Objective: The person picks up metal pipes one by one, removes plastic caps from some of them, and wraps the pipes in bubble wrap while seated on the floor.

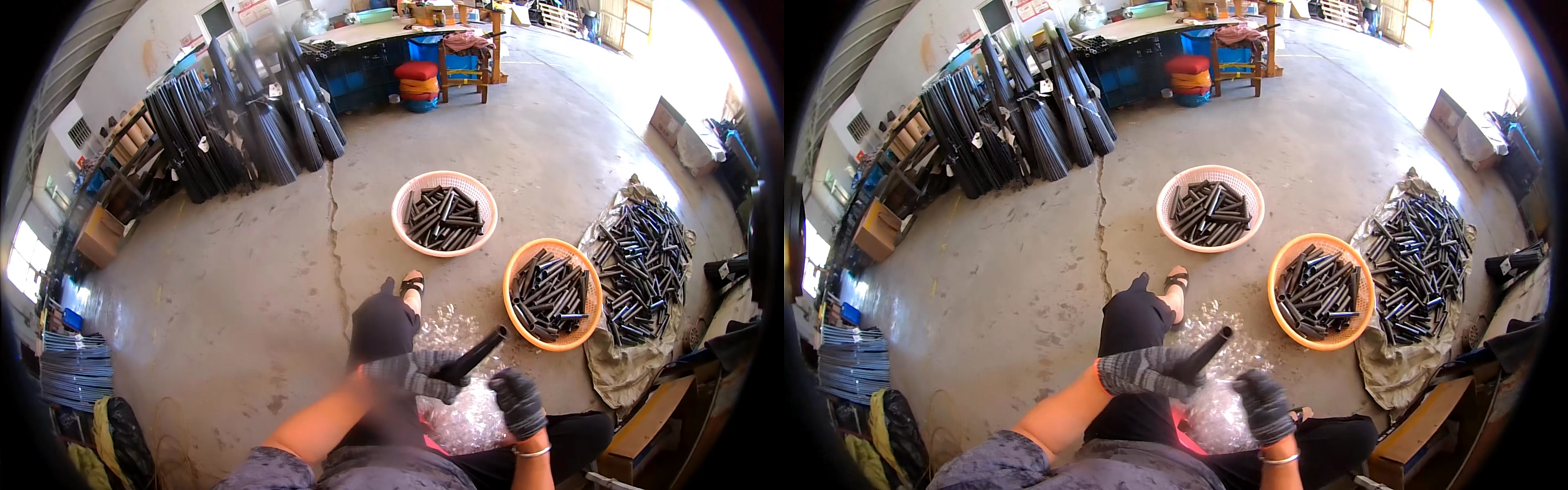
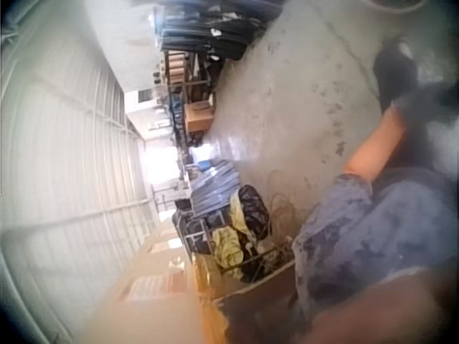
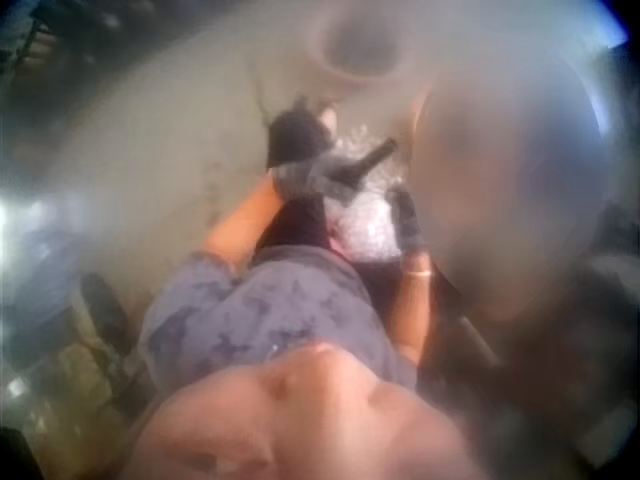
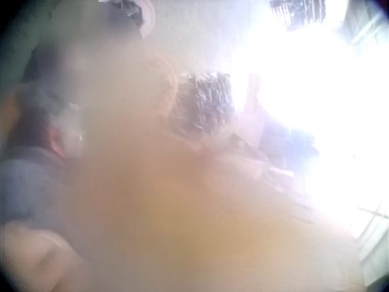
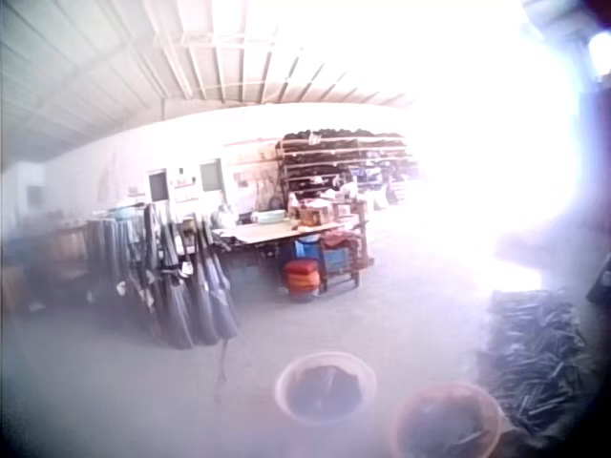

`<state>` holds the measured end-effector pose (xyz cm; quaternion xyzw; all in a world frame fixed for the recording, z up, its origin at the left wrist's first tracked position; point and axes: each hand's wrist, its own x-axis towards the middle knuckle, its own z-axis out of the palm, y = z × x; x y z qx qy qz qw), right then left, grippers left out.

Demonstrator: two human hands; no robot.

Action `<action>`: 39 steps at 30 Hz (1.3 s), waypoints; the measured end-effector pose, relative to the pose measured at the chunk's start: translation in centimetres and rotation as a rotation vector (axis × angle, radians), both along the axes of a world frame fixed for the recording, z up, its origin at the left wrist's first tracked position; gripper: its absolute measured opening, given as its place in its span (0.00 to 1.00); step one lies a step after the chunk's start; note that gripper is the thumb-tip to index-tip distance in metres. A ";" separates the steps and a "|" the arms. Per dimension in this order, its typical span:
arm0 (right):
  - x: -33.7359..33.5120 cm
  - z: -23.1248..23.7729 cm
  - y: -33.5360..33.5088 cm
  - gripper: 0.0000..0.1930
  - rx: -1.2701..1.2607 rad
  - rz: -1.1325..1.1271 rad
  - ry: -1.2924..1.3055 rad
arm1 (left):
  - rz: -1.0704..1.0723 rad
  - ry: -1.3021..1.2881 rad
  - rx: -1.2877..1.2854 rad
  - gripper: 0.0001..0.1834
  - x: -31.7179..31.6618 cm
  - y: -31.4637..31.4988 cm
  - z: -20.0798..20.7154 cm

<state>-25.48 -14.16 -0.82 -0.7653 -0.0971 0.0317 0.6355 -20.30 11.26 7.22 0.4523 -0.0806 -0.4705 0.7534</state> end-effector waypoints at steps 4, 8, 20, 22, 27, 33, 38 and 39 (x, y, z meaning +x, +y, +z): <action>0.1 -5.9 -9.1 0.04 -0.830 -0.217 0.267 | 0.110 0.176 0.017 0.20 -0.8 2.0 -1.8; 0.2 5.1 -0.6 0.13 -0.044 -0.111 0.297 | 0.031 -0.080 0.008 0.18 -0.3 -0.3 -1.5; 0.4 -0.2 -5.6 0.31 -0.302 -0.159 0.359 | 0.107 0.032 -0.048 0.18 -0.7 1.9 -1.9; 0.6 4.4 -1.5 0.41 0.021 -0.085 0.275 | 0.032 0.012 -0.013 0.18 -0.5 -0.3 -1.9; 1.0 9.7 2.5 0.28 0.588 0.144 0.305 | -0.046 -0.481 -0.035 0.27 -0.2 -3.4 0.5; 2.0 10.0 4.7 0.27 0.335 0.087 0.058 | 0.068 -0.166 -0.066 0.26 -0.5 -3.5 -1.5; 1.7 7.1 4.4 0.40 0.584 0.241 0.386 | 0.008 -0.200 0.054 0.20 -0.2 -1.9 -0.2; 1.3 6.0 3.7 0.33 0.499 0.276 0.433 | 0.026 -0.161 0.086 0.17 -0.2 -1.6 0.2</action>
